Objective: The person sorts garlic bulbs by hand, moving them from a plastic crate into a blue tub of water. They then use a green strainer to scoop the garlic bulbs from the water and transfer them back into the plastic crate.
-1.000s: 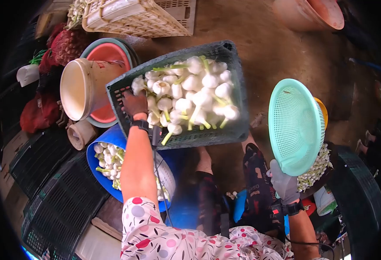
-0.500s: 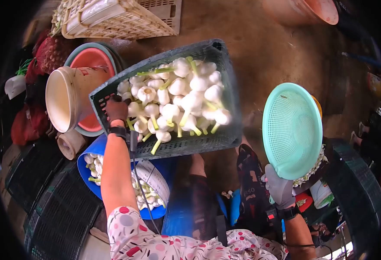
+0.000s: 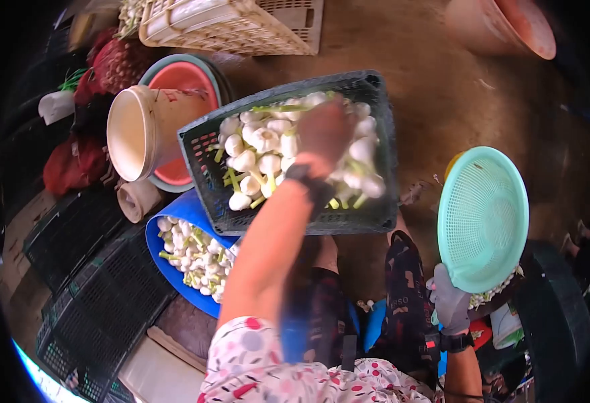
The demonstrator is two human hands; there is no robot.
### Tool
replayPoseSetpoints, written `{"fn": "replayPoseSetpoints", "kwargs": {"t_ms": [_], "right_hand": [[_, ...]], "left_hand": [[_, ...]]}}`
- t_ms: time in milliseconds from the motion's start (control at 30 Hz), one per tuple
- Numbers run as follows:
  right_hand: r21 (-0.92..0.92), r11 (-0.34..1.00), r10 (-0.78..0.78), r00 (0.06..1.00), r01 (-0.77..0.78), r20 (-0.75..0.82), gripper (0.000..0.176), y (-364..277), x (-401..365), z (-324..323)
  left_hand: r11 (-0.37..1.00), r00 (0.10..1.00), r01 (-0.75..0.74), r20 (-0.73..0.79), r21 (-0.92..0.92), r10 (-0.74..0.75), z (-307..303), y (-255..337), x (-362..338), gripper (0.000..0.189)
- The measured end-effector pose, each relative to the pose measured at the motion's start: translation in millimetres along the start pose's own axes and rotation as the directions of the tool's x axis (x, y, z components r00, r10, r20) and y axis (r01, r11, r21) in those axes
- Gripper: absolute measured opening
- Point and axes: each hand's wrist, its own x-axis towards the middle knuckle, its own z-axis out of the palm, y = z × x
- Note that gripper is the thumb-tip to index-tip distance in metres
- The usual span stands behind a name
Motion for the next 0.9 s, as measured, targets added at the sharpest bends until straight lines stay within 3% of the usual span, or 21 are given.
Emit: {"fn": "replayPoseSetpoints", "kwargs": {"t_ms": [67, 100, 200, 333, 400, 433, 467, 533, 567, 600, 633, 667, 700, 733, 800, 867, 900], "right_hand": [[0.074, 0.997, 0.021, 0.999, -0.019, -0.036, 0.010, -3.8, -2.3, 4.3], [0.112, 0.993, 0.035, 0.998, -0.029, -0.061, 0.011, -4.2, -2.7, 4.4], [-0.013, 1.000, -0.019, 0.999, 0.019, 0.025, 0.011, 8.0, 3.5, -9.0], [0.087, 0.994, 0.070, 0.998, -0.070, 0.002, 0.011, 17.1, 8.2, -13.2], [0.085, 0.996, 0.042, 0.999, -0.042, -0.001, 0.013, 18.8, 8.5, -14.3], [0.186, 0.979, 0.080, 0.997, -0.081, 0.017, 0.012, 23.5, 12.5, -18.9], [0.181, 0.980, 0.079, 0.997, -0.079, 0.008, 0.011, 23.5, 13.8, -21.2], [0.174, 0.981, 0.083, 0.997, -0.081, -0.006, 0.011, 23.1, 15.0, -23.8], [0.196, 0.979, 0.061, 0.998, -0.059, -0.005, 0.011, 25.5, 16.7, -26.2], [0.158, 0.986, 0.051, 0.999, -0.049, -0.013, 0.011, 21.4, 15.9, -27.1], [0.119, 0.992, 0.039, 0.999, -0.037, -0.017, 0.011, 15.1, 15.5, -24.2], [0.082, 0.996, 0.028, 0.999, -0.026, -0.021, 0.011, 9.4, 14.8, -19.7], [0.067, 0.998, 0.008, 1.000, -0.006, -0.024, 0.012, 3.5, 13.1, -15.4], [0.073, 0.997, 0.013, 1.000, -0.011, -0.017, 0.012, 3.1, 13.2, -13.8], [0.083, 0.996, 0.021, 1.000, -0.021, -0.007, 0.011, 5.5, 12.9, -12.4], [0.065, 0.998, -0.001, 1.000, -0.001, 0.028, 0.011, 3.7, 8.4, -9.4], [0.055, 0.998, -0.008, 1.000, 0.006, 0.024, 0.011, -3.0, 6.3, -5.6]], "left_hand": [[0.985, 0.969, 0.107, 0.206, 0.136, -0.134, 11.5, 11.4, 23.0, 0.022], [0.982, 0.973, 0.128, 0.176, 0.137, -0.151, 13.8, 10.2, 27.3, 0.022], [0.978, 0.984, 0.131, 0.098, 0.162, -0.148, 22.9, 7.1, 27.6, 0.023], [0.984, 0.995, 0.090, 0.039, 0.152, -0.097, 43.5, 5.1, 24.2, 0.023], [0.983, 0.978, 0.173, -0.107, -0.054, -0.178, 54.8, -4.1, 22.8, 0.023], [0.802, 0.958, 0.234, -0.009, -0.550, -0.286, 46.0, -5.6, 17.3, 0.021], [0.392, 0.933, 0.265, 0.133, -0.881, -0.333, 29.4, -6.5, 6.5, 0.020], [0.175, 0.934, 0.213, 0.147, -0.961, -0.326, -23.9, 0.6, -33.9, 0.016], [0.545, 0.987, -0.029, -0.109, -0.838, -0.115, -40.8, -9.6, -60.4, 0.017], [0.775, 0.946, -0.304, -0.269, -0.554, 0.178, -52.6, -15.7, -88.6, 0.018], [0.521, 0.998, -0.021, -0.046, -0.853, -0.034, -51.9, -17.8, -120.6, 0.019], [0.145, 0.959, 0.265, 0.244, -0.953, -0.146, -48.8, -21.0, -150.6, 0.021], [0.139, 0.947, 0.321, 0.316, -0.937, -0.053, -48.2, -18.3, -175.0, 0.023], [0.135, 0.921, 0.378, 0.386, -0.916, 0.039, -43.9, -13.2, -194.7, 0.027], [0.550, 0.951, 0.263, 0.309, -0.793, -0.009, 57.5, -34.7, -244.0, 0.030], [0.804, 0.925, 0.327, 0.343, -0.497, -0.164, 112.5, -46.6, -271.7, 0.033], [0.845, 0.871, 0.435, 0.383, -0.312, -0.307, 125.4, -50.6, -268.1, 0.035]]}}
